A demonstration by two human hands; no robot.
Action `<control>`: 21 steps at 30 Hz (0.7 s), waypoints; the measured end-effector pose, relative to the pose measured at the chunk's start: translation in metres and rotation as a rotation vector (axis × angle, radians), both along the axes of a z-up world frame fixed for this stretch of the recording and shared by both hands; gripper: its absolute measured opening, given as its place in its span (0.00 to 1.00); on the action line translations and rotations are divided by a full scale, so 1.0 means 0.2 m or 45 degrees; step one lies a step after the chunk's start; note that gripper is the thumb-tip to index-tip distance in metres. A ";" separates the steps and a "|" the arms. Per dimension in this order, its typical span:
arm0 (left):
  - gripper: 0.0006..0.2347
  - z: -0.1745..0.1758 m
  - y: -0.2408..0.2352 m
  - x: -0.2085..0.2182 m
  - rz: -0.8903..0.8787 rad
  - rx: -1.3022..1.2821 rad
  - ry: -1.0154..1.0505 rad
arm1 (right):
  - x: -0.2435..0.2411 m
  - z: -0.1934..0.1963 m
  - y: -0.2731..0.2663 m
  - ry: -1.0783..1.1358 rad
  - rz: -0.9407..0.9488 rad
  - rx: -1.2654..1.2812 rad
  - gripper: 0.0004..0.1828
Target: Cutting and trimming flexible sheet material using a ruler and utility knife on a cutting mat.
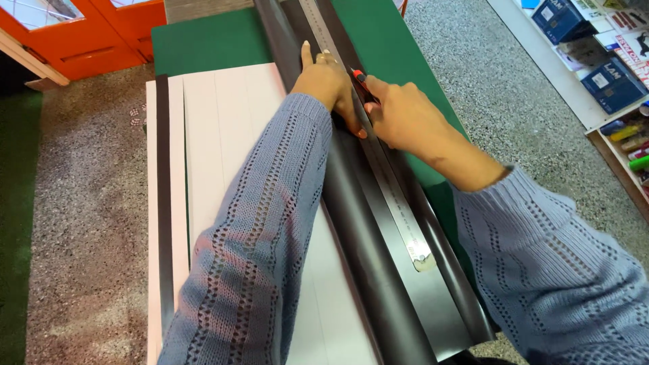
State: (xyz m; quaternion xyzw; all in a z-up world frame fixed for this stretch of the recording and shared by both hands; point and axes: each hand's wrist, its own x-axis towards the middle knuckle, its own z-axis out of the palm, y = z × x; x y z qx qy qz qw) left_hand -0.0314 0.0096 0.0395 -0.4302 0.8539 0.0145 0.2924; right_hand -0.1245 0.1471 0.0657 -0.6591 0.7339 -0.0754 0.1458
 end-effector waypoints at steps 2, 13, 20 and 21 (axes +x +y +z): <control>0.71 0.00 0.00 -0.01 -0.010 -0.009 -0.017 | -0.02 -0.03 0.07 0.069 0.113 -0.112 0.19; 0.65 0.02 0.00 -0.01 -0.022 0.018 -0.039 | 0.03 0.10 0.51 0.060 0.027 0.055 0.30; 0.52 0.11 0.06 0.01 0.030 0.090 0.010 | 0.00 0.06 0.79 0.083 0.060 0.064 0.33; 0.52 0.11 0.06 0.00 0.023 0.090 0.008 | -0.01 0.06 0.83 0.081 0.053 0.065 0.33</control>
